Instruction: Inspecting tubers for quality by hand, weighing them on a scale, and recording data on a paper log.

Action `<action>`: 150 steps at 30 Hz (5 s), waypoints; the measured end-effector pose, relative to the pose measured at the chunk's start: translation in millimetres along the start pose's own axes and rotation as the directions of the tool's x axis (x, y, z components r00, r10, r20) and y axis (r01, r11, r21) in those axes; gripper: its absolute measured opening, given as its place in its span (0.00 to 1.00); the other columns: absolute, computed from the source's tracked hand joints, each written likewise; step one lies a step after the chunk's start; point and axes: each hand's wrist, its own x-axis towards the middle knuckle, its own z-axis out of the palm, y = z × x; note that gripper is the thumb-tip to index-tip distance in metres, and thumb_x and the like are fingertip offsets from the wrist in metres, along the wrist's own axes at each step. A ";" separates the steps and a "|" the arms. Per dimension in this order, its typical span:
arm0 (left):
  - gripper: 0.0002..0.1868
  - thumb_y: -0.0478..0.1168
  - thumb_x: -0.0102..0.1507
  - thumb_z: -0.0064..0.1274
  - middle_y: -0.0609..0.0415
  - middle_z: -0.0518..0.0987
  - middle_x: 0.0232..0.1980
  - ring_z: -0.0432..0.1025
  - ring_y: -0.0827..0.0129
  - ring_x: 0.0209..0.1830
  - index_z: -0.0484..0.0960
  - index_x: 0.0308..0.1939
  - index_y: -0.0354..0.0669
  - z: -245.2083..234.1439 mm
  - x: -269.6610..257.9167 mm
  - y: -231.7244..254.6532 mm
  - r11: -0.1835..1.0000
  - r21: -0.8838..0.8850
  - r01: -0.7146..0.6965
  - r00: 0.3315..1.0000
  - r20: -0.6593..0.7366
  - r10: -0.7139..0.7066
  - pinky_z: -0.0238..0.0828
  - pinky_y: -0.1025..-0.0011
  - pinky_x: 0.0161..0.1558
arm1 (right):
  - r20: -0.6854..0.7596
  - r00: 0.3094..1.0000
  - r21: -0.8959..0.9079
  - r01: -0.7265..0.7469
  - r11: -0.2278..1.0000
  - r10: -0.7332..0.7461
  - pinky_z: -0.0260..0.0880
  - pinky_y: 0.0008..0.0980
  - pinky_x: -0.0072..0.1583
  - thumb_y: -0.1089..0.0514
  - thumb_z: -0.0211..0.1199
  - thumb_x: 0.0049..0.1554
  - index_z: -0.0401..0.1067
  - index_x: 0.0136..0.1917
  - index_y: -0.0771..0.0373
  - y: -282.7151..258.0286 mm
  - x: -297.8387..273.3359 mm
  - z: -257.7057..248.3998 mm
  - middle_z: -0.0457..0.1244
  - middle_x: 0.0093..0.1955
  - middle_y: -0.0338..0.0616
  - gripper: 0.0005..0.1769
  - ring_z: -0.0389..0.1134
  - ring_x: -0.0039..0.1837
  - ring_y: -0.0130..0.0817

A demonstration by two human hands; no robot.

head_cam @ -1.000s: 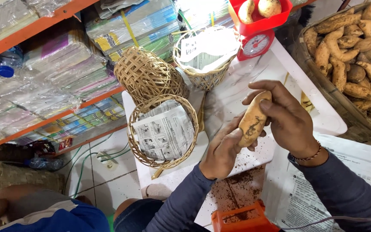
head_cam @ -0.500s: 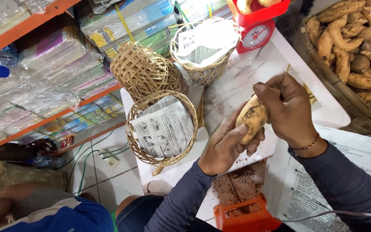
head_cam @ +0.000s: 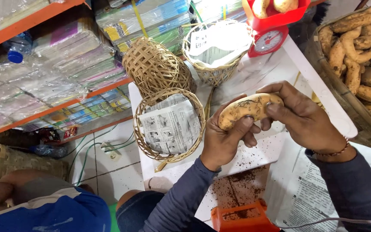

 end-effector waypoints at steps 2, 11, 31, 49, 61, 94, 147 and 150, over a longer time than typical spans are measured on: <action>0.30 0.43 0.67 0.57 0.40 0.83 0.36 0.76 0.64 0.23 0.70 0.71 0.39 -4.4 0.4 1.7 1.000 -0.008 -0.015 0.999 0.032 0.015 0.78 0.71 0.27 | -0.028 0.999 0.149 0.041 0.988 -0.038 0.67 0.31 0.49 0.56 0.50 0.67 0.64 0.68 0.62 2.4 -2.0 1.8 0.62 0.44 0.44 0.18 0.64 0.44 0.33; 0.39 0.47 0.68 0.57 0.40 0.75 0.62 0.77 0.68 0.40 0.58 0.79 0.40 -8.9 2.5 2.0 0.966 -0.020 -0.256 0.960 0.115 0.257 0.82 0.71 0.40 | -0.109 0.982 0.507 0.186 0.841 -0.152 0.71 0.28 0.51 0.54 0.51 0.68 0.59 0.70 0.62 28.2 0.4 18.0 0.64 0.58 0.49 0.20 0.68 0.53 0.35; 0.29 0.47 0.66 0.41 0.40 0.81 0.51 0.78 0.57 0.51 0.70 0.68 0.34 -20.7 -0.3 -11.3 0.985 -0.037 0.171 0.972 0.170 -0.162 0.79 0.62 0.54 | -0.145 0.883 -0.300 0.391 0.870 -0.447 0.69 0.29 0.52 0.59 0.63 0.60 0.69 0.47 0.64 4.8 -4.9 19.9 0.67 0.44 0.43 0.07 0.67 0.48 0.31; 0.14 0.50 0.64 0.32 0.61 0.71 0.32 0.65 0.70 0.35 0.69 0.33 0.49 -12.2 -2.7 -13.7 0.870 0.492 -0.018 0.979 0.187 -0.086 0.67 0.63 0.42 | 0.129 0.959 0.047 0.250 0.967 -0.254 0.78 0.34 0.61 0.52 0.55 0.63 0.72 0.65 0.65 -8.2 -0.8 33.0 0.72 0.57 0.48 0.21 0.77 0.60 0.38; 0.11 0.41 0.59 0.35 0.60 0.69 0.27 0.60 0.75 0.27 0.74 0.30 0.44 -5.6 -4.2 -10.9 0.964 0.212 0.159 0.949 0.235 -0.209 0.59 0.72 0.30 | 0.083 0.961 -0.029 0.267 0.963 -0.264 0.77 0.33 0.62 0.56 0.57 0.62 0.75 0.61 0.63 -5.8 -1.1 33.1 0.74 0.55 0.46 0.17 0.77 0.59 0.36; 0.27 0.39 0.61 0.29 0.37 0.80 0.38 0.76 0.53 0.36 0.71 0.60 0.31 -15.8 -2.2 1.0 0.915 0.348 0.204 0.900 0.302 -0.315 0.75 0.68 0.30 | 0.131 0.891 -0.265 0.453 0.851 -0.434 0.78 0.35 0.59 0.54 0.53 0.64 0.68 0.69 0.60 -10.4 -2.1 26.7 0.71 0.55 0.44 0.21 0.76 0.58 0.36; 0.06 0.38 0.59 0.51 0.55 0.67 0.19 0.67 0.68 0.17 0.69 0.32 0.42 2.2 6.4 11.7 0.850 0.401 -0.341 0.879 0.456 0.137 0.71 0.71 0.22 | 0.013 0.873 -0.187 0.482 0.856 -0.488 0.72 0.40 0.47 0.62 0.61 0.54 0.68 0.66 0.72 5.7 5.3 36.9 0.68 0.40 0.57 0.27 0.71 0.42 0.42; 0.06 0.34 0.55 0.54 0.48 0.70 0.20 0.72 0.56 0.20 0.71 0.30 0.41 0.7 -1.0 2.6 0.776 0.480 -0.409 0.885 0.414 0.210 0.72 0.63 0.25 | -0.124 0.867 -0.168 0.461 0.871 -0.483 0.70 0.33 0.45 0.59 0.49 0.63 0.74 0.58 0.71 11.6 7.1 45.9 0.68 0.31 0.51 0.18 0.69 0.36 0.34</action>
